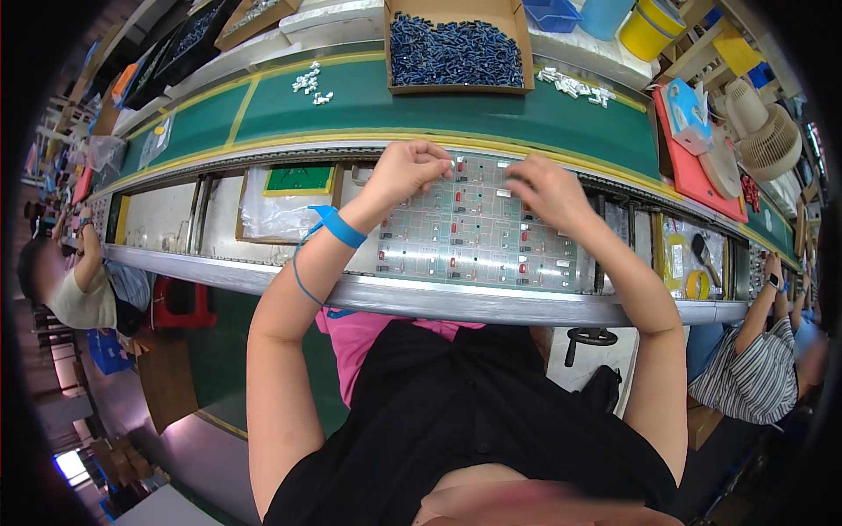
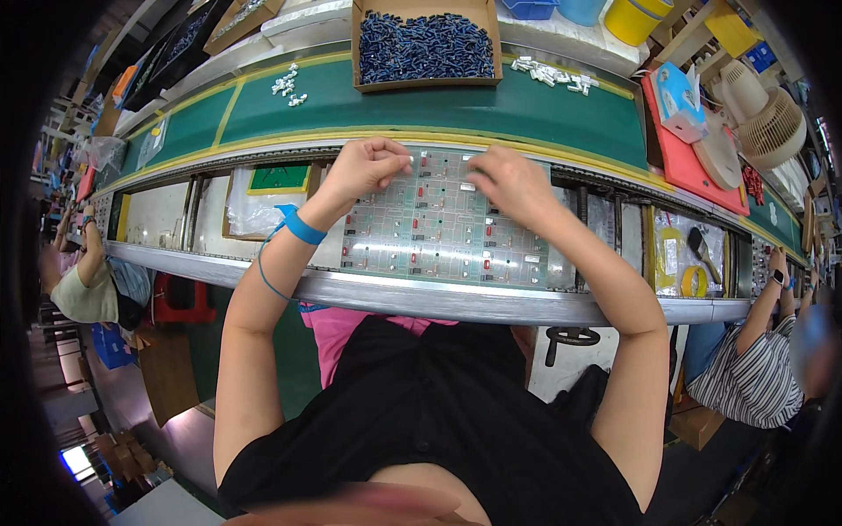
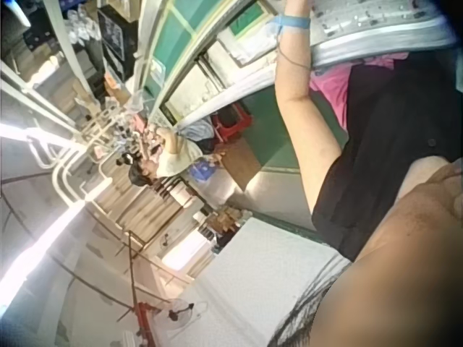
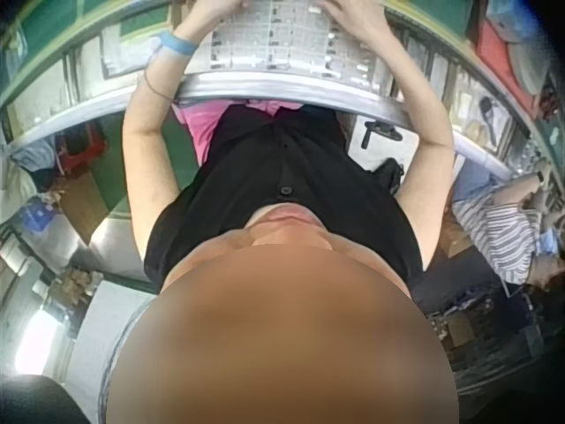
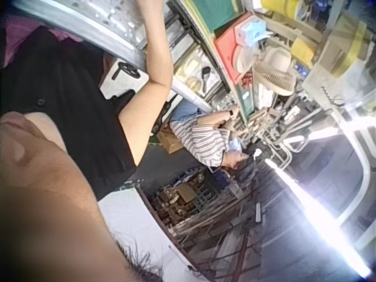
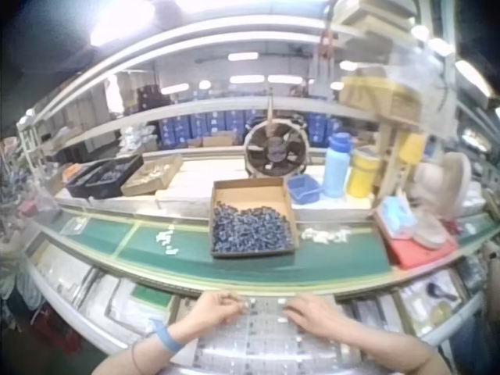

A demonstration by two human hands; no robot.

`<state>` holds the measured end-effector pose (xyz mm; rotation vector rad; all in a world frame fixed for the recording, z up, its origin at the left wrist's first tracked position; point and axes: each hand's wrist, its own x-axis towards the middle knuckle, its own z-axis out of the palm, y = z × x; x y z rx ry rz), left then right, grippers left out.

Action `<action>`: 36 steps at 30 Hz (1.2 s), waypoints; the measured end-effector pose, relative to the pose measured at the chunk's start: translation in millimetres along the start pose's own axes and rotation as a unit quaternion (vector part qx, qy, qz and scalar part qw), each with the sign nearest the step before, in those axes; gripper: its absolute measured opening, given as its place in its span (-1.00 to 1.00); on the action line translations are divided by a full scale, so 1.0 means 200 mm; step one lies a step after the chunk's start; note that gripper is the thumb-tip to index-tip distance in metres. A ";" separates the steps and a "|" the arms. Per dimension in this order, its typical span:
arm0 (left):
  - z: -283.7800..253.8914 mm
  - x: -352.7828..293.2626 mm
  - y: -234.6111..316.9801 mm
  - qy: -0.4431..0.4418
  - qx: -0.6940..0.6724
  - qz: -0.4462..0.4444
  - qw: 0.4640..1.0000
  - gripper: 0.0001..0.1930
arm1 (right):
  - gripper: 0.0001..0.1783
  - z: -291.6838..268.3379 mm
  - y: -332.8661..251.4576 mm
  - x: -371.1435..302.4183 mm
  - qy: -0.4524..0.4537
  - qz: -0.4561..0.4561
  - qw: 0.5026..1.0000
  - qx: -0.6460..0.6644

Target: Assembling electronic components by manually placing small blue parts into a grid tray.

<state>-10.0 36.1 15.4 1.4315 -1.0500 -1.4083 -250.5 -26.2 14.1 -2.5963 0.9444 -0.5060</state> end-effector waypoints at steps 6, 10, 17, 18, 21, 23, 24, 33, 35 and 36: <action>0.05 -0.02 -0.06 0.029 0.443 0.186 0.876 -0.86 | -0.78 -0.15 0.44 0.19 0.098 0.116 0.987 -0.049; 0.08 -0.04 -0.06 0.020 0.500 0.222 0.837 -0.85 | -0.72 -0.17 0.71 0.24 0.154 0.137 0.963 -0.173; 0.10 -0.04 -0.02 -0.014 0.558 0.209 0.803 -0.84 | -0.70 -0.15 0.78 0.28 0.150 0.145 0.946 -0.250; 0.11 -0.04 -0.02 -0.015 0.558 0.210 0.802 -0.84 | -0.72 -0.16 0.78 0.29 0.148 0.153 0.947 -0.241; 0.11 -0.03 -0.01 0.009 0.514 0.218 0.830 -0.84 | -0.75 -0.16 0.81 0.31 0.159 0.164 0.950 -0.213; 0.06 0.00 0.00 -0.019 0.354 0.163 0.921 -0.82 | -0.76 -0.17 0.84 0.32 0.172 0.167 0.951 -0.194; 0.04 -0.01 0.01 -0.019 0.355 0.164 0.920 -0.82 | -0.76 -0.17 0.85 0.34 0.165 0.189 0.953 -0.170; -0.03 -0.06 -0.02 -0.059 -0.105 -0.017 0.993 -0.73 | -0.72 -0.20 0.93 0.28 0.135 0.141 0.970 -0.143; -0.04 -0.05 -0.05 -0.111 -0.121 -0.008 0.986 -0.69 | -0.71 -0.22 0.90 0.26 0.127 0.140 0.973 -0.134; -0.03 -0.06 -0.04 -0.097 -0.116 -0.008 0.988 -0.72 | -0.75 -0.22 0.90 0.24 0.132 0.134 0.975 -0.121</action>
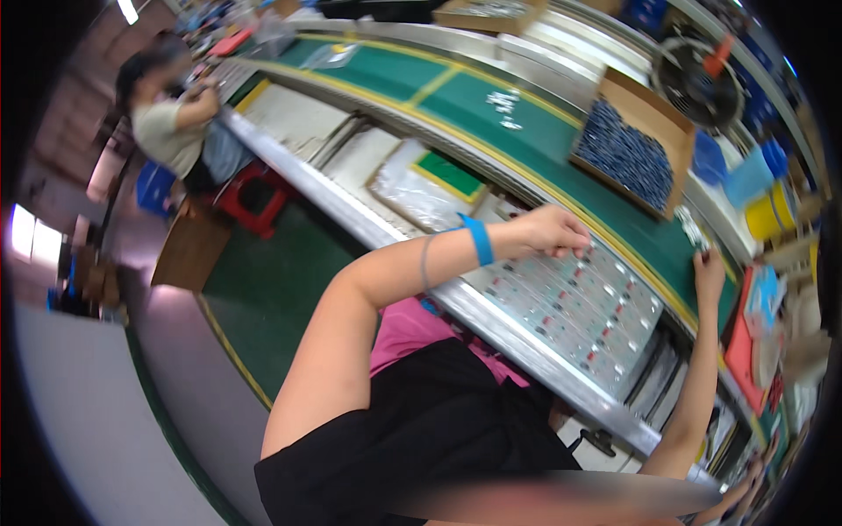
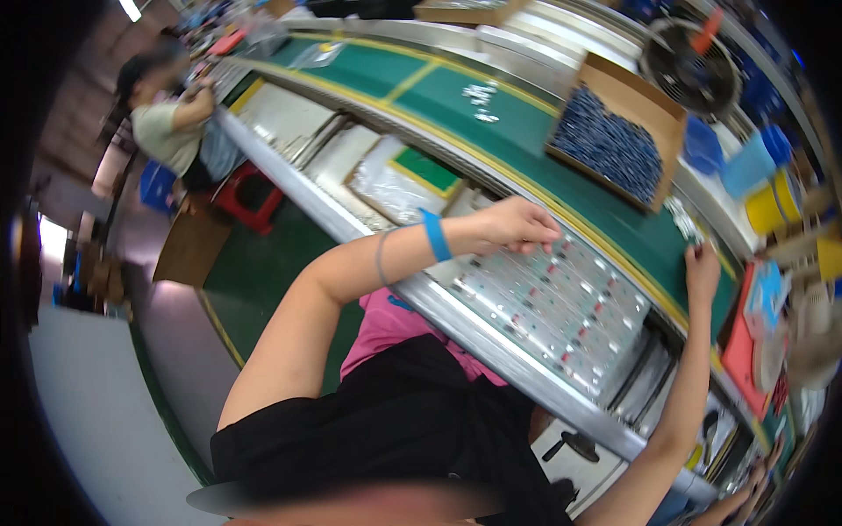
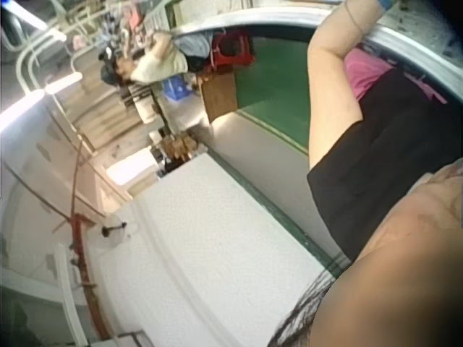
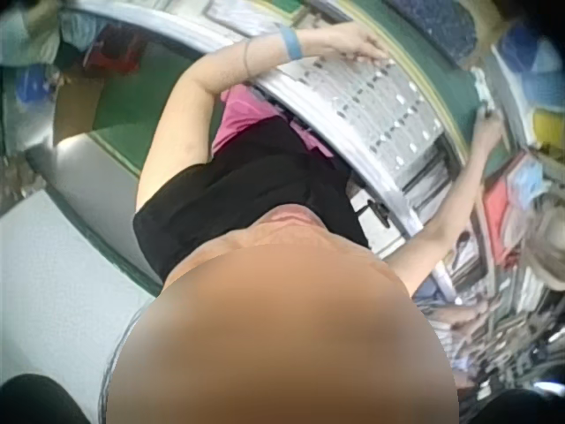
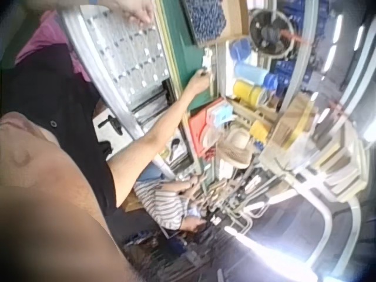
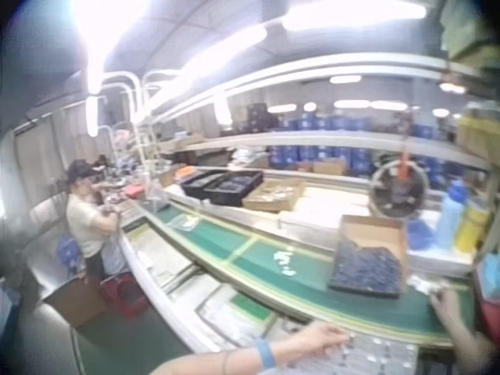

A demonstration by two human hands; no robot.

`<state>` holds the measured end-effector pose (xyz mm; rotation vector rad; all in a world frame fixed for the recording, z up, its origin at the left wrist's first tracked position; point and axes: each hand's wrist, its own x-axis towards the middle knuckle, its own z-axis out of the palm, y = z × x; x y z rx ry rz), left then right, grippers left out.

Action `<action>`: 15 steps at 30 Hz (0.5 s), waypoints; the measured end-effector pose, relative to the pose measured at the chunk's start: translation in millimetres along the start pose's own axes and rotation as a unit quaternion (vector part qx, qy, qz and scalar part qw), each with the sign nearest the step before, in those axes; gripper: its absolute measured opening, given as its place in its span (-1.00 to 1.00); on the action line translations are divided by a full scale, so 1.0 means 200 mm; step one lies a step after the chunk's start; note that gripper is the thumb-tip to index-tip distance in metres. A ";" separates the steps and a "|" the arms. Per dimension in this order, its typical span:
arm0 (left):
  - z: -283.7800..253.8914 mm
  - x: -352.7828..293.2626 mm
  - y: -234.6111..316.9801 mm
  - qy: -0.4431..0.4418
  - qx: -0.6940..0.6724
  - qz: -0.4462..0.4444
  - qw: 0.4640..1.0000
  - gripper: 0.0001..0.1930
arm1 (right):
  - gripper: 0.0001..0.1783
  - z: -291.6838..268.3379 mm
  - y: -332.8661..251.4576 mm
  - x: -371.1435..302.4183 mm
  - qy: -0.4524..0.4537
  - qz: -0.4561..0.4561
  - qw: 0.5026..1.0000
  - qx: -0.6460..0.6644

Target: Assembling electronic components by manually placing small blue parts into a grid tray.

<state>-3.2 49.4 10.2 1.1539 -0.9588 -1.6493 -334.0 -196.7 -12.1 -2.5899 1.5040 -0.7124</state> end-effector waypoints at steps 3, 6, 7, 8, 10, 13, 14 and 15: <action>-0.01 -0.01 0.01 0.057 -0.022 -0.002 0.998 -0.78 | -0.83 0.01 -0.04 -0.01 -0.006 -0.019 0.999 0.035; -0.03 -0.05 0.02 0.073 -0.033 -0.003 0.997 -0.80 | -0.90 0.03 -0.07 -0.05 -0.022 -0.009 0.989 0.148; -0.03 -0.06 0.02 0.075 -0.025 -0.001 0.997 -0.80 | -0.87 0.05 -0.04 -0.06 -0.045 0.008 0.983 0.180; -0.02 -0.06 0.03 0.077 -0.017 0.001 0.997 -0.80 | -0.84 0.06 -0.01 -0.07 -0.069 0.026 0.975 0.211; -0.04 -0.06 0.00 0.056 -0.021 0.012 0.998 -0.79 | -0.79 0.05 -0.01 -0.07 -0.120 0.065 0.968 0.210; -0.04 -0.06 -0.02 0.035 -0.005 0.029 0.999 -0.77 | -0.82 0.02 -0.06 -0.12 -0.145 0.090 0.961 0.219; -0.04 -0.06 -0.02 0.036 0.014 0.035 0.999 -0.75 | -0.84 0.01 -0.09 -0.13 -0.119 0.049 0.972 0.194; -0.04 -0.05 -0.02 0.027 0.012 0.032 0.999 -0.75 | -0.86 -0.01 -0.10 -0.16 -0.092 0.013 0.982 0.166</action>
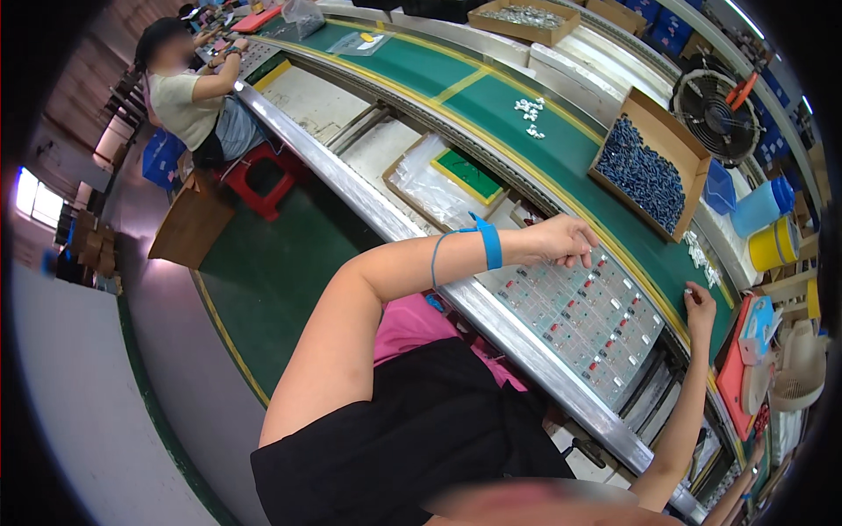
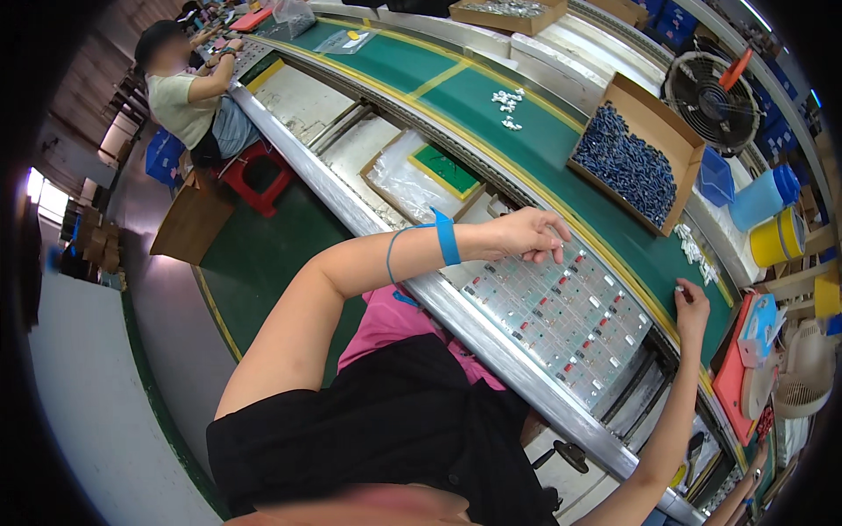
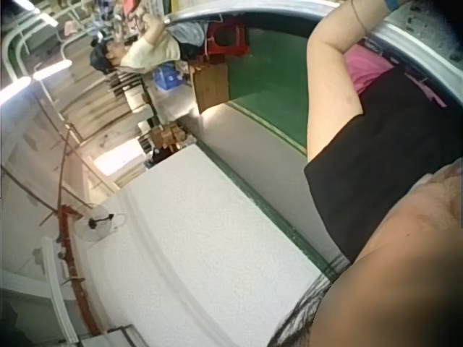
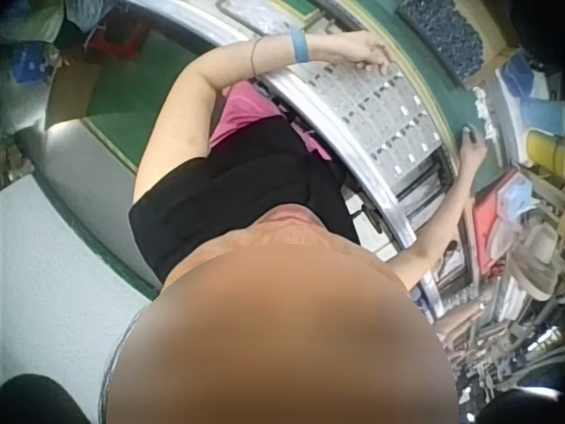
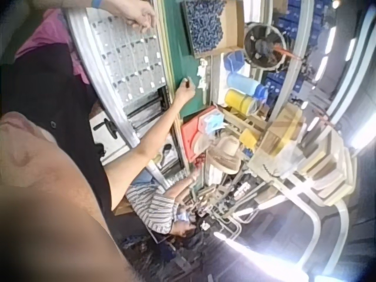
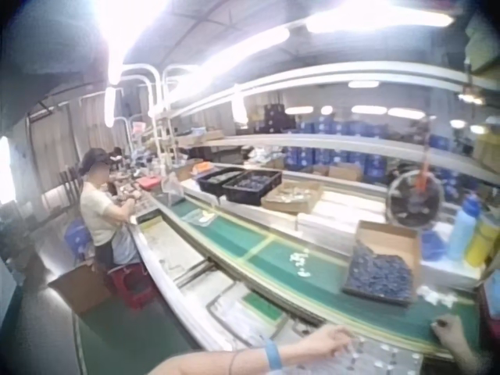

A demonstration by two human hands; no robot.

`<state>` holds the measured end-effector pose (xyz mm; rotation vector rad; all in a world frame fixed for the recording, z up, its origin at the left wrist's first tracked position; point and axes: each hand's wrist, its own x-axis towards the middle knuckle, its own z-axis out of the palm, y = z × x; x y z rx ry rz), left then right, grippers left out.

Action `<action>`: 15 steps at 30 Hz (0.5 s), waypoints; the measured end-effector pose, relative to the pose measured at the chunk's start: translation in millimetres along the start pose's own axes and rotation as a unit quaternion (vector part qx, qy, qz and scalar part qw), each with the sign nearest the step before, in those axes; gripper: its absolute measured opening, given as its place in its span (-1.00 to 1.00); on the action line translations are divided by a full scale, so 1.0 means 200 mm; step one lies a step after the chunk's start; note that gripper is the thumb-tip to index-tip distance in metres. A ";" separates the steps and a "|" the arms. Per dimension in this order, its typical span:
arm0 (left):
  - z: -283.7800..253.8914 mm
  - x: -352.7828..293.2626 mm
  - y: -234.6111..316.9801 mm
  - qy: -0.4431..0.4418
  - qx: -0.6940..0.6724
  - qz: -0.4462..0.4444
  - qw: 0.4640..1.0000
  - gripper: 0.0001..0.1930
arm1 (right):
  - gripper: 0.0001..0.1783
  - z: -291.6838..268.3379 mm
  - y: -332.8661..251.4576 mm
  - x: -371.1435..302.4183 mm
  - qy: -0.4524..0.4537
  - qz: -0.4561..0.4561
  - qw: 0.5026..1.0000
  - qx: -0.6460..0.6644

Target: Assembling electronic components by manually placing small blue parts into a grid tray.

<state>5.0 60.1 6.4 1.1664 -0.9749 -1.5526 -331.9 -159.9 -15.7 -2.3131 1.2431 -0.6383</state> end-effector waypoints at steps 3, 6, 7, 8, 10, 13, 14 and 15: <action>0.00 -0.01 0.01 0.022 0.015 0.001 1.000 -0.76 | -0.87 0.00 -0.09 -0.03 0.000 -0.004 1.000 -0.024; 0.00 -0.01 0.01 0.033 0.023 -0.007 0.999 -0.77 | -0.86 0.00 -0.12 -0.05 0.028 -0.012 0.999 -0.027; 0.00 -0.02 0.01 0.043 0.039 -0.011 0.998 -0.77 | -0.86 0.01 -0.11 -0.05 0.039 -0.022 0.999 -0.027; -0.01 -0.03 0.02 0.054 0.045 -0.009 0.998 -0.77 | -0.85 0.02 -0.13 -0.04 0.041 -0.016 0.999 -0.032; 0.00 -0.05 0.03 0.065 0.051 -0.009 0.997 -0.79 | -0.84 0.04 -0.15 -0.06 0.048 -0.006 0.998 -0.034; 0.01 -0.07 0.04 0.062 0.048 -0.020 0.997 -0.83 | -0.84 0.05 -0.17 -0.09 0.065 -0.006 0.997 -0.031; 0.01 -0.06 0.04 0.071 0.045 -0.027 0.996 -0.85 | -0.84 0.05 -0.16 -0.10 0.074 -0.017 0.997 -0.024; 0.02 -0.06 0.04 0.063 0.045 -0.029 0.997 -0.85 | -0.84 0.04 -0.15 -0.11 0.077 -0.011 0.997 -0.027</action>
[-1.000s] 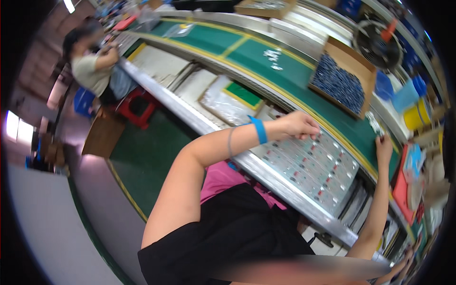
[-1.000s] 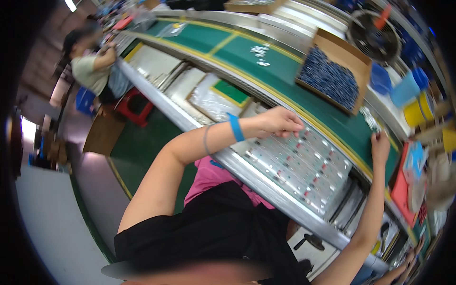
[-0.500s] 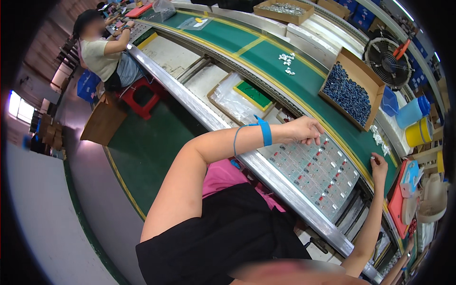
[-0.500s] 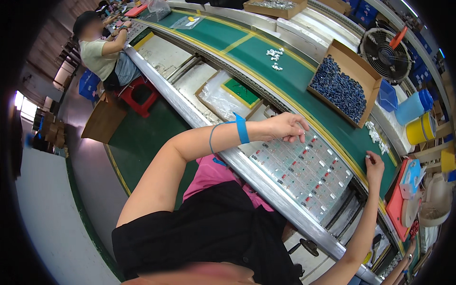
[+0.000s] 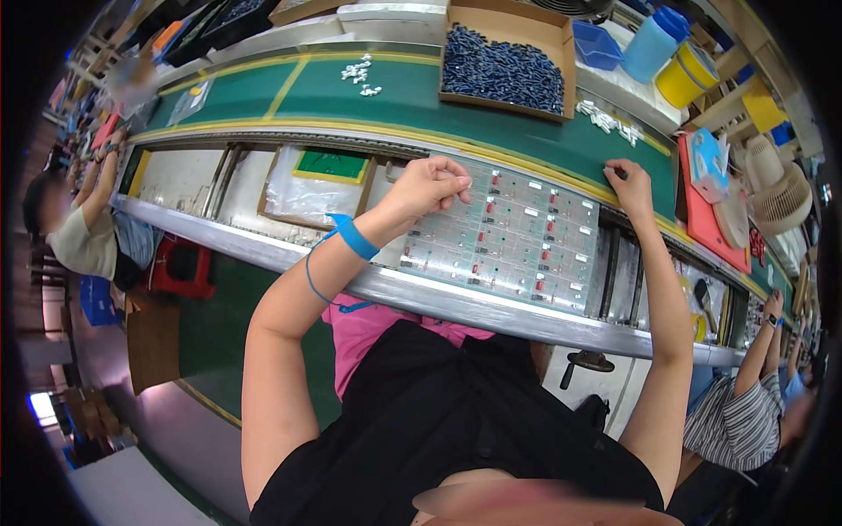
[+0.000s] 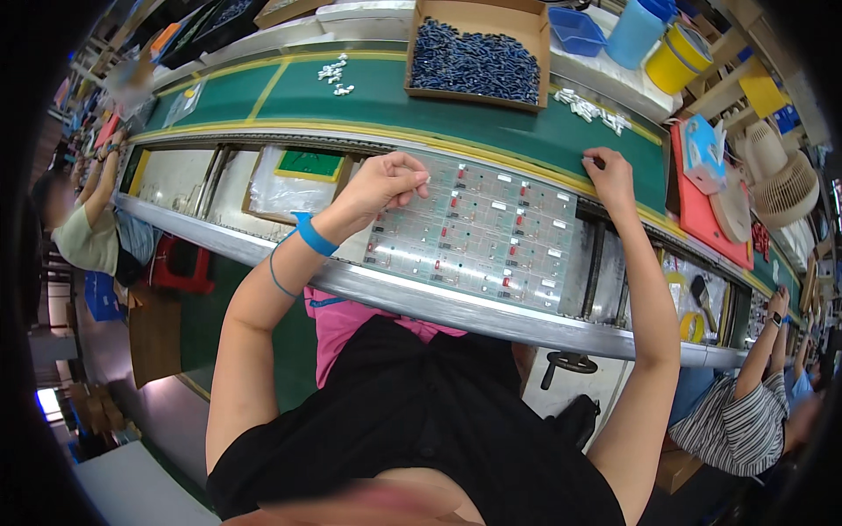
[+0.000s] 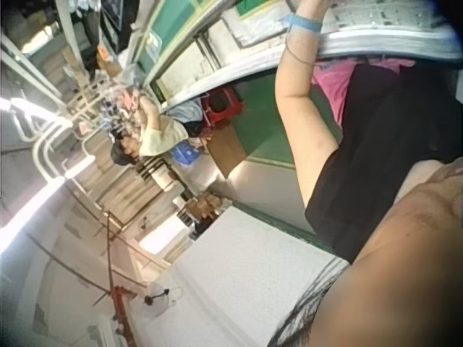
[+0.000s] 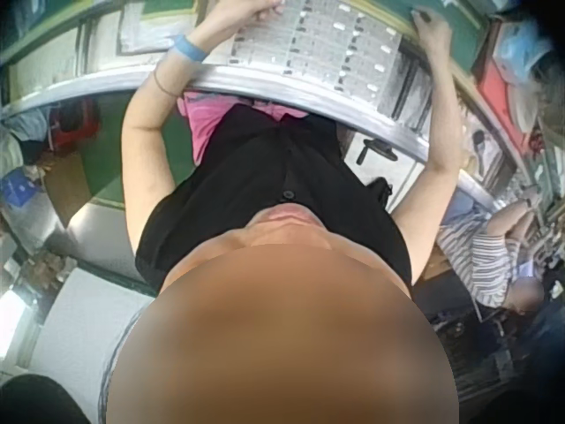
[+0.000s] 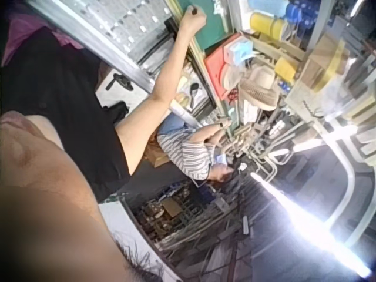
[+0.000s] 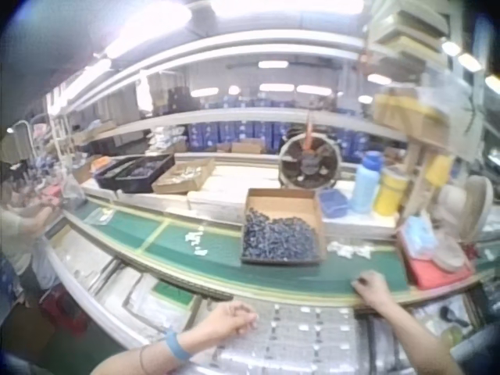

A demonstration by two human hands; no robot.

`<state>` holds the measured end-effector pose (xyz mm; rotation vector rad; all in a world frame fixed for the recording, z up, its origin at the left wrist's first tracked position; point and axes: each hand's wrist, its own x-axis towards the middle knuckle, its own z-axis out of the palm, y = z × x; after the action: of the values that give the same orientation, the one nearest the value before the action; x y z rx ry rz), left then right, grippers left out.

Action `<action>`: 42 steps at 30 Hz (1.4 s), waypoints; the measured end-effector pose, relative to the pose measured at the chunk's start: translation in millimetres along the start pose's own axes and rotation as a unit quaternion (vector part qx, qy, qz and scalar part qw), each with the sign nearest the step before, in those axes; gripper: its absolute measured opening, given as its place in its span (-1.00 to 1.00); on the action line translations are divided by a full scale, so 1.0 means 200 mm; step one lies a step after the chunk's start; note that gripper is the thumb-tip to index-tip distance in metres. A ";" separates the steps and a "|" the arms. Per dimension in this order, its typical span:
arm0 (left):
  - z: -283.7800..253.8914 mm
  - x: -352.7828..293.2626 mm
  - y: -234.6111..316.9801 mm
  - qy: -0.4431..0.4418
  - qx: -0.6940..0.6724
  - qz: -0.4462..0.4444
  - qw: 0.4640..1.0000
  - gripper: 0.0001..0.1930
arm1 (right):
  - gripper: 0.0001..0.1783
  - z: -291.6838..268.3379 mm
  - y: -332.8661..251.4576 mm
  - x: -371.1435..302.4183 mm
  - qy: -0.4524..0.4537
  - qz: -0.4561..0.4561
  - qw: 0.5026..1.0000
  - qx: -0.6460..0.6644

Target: Assembling electronic components by manually placing small blue parts into a grid tray.

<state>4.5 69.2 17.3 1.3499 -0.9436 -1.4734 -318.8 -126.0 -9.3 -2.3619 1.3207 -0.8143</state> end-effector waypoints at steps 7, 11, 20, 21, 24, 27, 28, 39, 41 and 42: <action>0.05 -0.01 -0.01 -0.020 -0.009 0.007 1.000 -0.84 | -0.85 -0.01 -0.02 -0.02 -0.037 0.047 0.998 0.016; 0.10 -0.05 0.03 -0.040 0.015 0.002 0.999 -0.85 | -0.81 -0.01 0.01 -0.03 -0.023 0.028 0.999 0.026; 0.17 -0.06 -0.04 -0.007 0.484 0.163 0.860 -0.87 | -0.78 -0.05 -0.08 -0.03 -0.048 0.047 0.996 0.056; 0.17 -0.07 -0.04 -0.009 0.484 0.162 0.860 -0.87 | -0.78 -0.06 -0.09 -0.04 -0.057 0.062 0.994 0.066; 0.19 -0.07 -0.05 -0.003 0.530 0.151 0.834 -0.84 | -0.80 -0.05 -0.14 -0.06 -0.064 0.050 0.986 0.144; 0.20 -0.07 -0.06 0.001 0.551 0.153 0.820 -0.85 | -0.85 -0.04 -0.20 -0.09 -0.097 0.101 0.965 0.221; 0.20 -0.07 -0.05 -0.005 0.563 0.159 0.811 -0.85 | -0.85 -0.04 -0.21 -0.09 -0.098 0.102 0.965 0.221; 0.10 -0.05 0.01 -0.113 0.178 0.013 0.977 -0.79 | -0.83 0.01 -0.67 -0.35 -0.210 -0.093 0.969 0.094; 0.10 -0.06 0.04 -0.109 0.161 -0.009 0.981 -0.79 | -0.84 0.07 -0.66 -0.40 -0.188 -0.129 0.970 0.084; 0.10 -0.07 0.04 -0.099 0.146 -0.031 0.984 -0.78 | -0.84 0.10 -0.66 -0.42 -0.166 -0.171 0.968 0.077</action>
<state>-15.1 78.5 31.7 1.4688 -1.2960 -1.5835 -252.7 14.0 17.4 -2.4947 0.7039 -0.5491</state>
